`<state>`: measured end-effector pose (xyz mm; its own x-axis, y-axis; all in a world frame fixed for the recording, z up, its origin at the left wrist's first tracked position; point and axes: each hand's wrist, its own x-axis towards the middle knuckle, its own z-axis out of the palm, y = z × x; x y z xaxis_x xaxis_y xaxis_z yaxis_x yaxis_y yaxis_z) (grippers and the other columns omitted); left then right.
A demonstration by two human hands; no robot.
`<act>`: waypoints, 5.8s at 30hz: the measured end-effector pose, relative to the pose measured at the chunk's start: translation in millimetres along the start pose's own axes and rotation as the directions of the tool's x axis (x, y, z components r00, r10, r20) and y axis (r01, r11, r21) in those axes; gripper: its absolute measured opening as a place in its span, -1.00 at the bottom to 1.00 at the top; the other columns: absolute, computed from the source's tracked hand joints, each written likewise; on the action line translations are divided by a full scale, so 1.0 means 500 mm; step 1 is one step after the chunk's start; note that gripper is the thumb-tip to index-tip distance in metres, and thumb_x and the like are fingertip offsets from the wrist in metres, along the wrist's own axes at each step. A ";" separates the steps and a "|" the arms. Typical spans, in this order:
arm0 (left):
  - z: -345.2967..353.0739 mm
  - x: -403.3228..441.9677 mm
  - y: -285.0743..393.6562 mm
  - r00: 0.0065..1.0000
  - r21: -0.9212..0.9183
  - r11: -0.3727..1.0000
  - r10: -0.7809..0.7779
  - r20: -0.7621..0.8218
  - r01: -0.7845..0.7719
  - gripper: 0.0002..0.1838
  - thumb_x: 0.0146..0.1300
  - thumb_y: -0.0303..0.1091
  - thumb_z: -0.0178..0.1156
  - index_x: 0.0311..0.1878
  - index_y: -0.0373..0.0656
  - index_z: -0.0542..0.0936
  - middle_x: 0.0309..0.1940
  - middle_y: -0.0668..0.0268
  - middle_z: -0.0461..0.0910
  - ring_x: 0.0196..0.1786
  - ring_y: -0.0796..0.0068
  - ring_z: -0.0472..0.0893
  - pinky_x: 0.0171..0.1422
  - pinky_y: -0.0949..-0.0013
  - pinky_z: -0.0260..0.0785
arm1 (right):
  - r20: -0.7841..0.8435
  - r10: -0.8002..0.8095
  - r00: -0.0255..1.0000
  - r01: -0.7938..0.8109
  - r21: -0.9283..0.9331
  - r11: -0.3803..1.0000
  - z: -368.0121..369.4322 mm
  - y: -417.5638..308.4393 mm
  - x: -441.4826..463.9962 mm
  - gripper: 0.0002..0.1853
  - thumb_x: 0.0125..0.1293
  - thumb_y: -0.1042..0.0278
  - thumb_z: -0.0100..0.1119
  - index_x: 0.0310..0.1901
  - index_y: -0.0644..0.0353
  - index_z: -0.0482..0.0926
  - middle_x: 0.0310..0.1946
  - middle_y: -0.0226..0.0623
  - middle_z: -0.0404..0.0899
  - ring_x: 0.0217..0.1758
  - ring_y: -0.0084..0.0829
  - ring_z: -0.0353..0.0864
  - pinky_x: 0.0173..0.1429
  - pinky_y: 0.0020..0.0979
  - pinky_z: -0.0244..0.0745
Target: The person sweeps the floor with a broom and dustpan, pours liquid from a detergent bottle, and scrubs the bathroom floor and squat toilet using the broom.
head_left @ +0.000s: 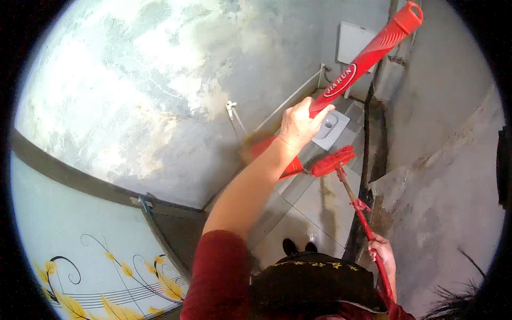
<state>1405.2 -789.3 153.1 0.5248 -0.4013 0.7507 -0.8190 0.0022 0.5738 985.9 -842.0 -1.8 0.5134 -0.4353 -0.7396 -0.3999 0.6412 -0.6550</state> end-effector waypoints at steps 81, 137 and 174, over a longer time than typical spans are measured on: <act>-0.010 -0.031 -0.044 0.996 0.101 0.994 -0.049 0.077 0.041 -0.67 0.04 -0.11 0.33 -0.40 -0.22 0.57 -0.57 0.07 0.54 -0.52 0.17 0.58 -0.43 0.29 0.40 | -0.066 -0.029 0.997 0.023 -0.091 0.996 -0.038 0.033 -0.039 -0.44 0.03 0.60 -0.06 0.17 0.13 0.38 -0.61 -0.34 0.45 -0.78 -0.63 0.30 -0.76 -0.56 0.23; -0.600 -0.262 -0.151 0.658 -0.280 0.957 -0.260 -0.707 0.078 -0.69 0.26 -0.53 -0.07 -0.63 -0.12 0.24 -0.77 0.42 0.19 -0.72 0.59 0.17 -0.44 0.32 0.28 | 0.216 -0.084 0.973 0.143 -0.272 0.952 0.205 -0.158 -0.011 -0.42 0.02 0.61 -0.03 0.19 0.23 0.33 -0.65 -0.39 0.41 -0.81 -0.64 0.27 -0.79 -0.58 0.19; -0.703 -0.399 -0.076 0.703 -0.263 0.965 -0.177 -0.689 -0.014 -0.66 0.26 -0.54 -0.10 -0.66 -0.13 0.21 -0.85 0.38 0.19 -0.77 0.58 0.16 -0.55 0.41 0.19 | 0.392 0.131 0.911 0.053 -0.424 0.904 0.270 -0.141 0.056 -0.46 0.04 0.56 0.03 0.16 0.23 0.37 -0.61 -0.39 0.44 -0.80 -0.64 0.29 -0.77 -0.59 0.20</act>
<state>1413.2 -387.3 96.8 0.6737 0.3490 0.6514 -0.7368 0.2484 0.6288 1131.1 -814.0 45.0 0.7128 -0.0651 -0.6983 -0.6563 0.2890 -0.6969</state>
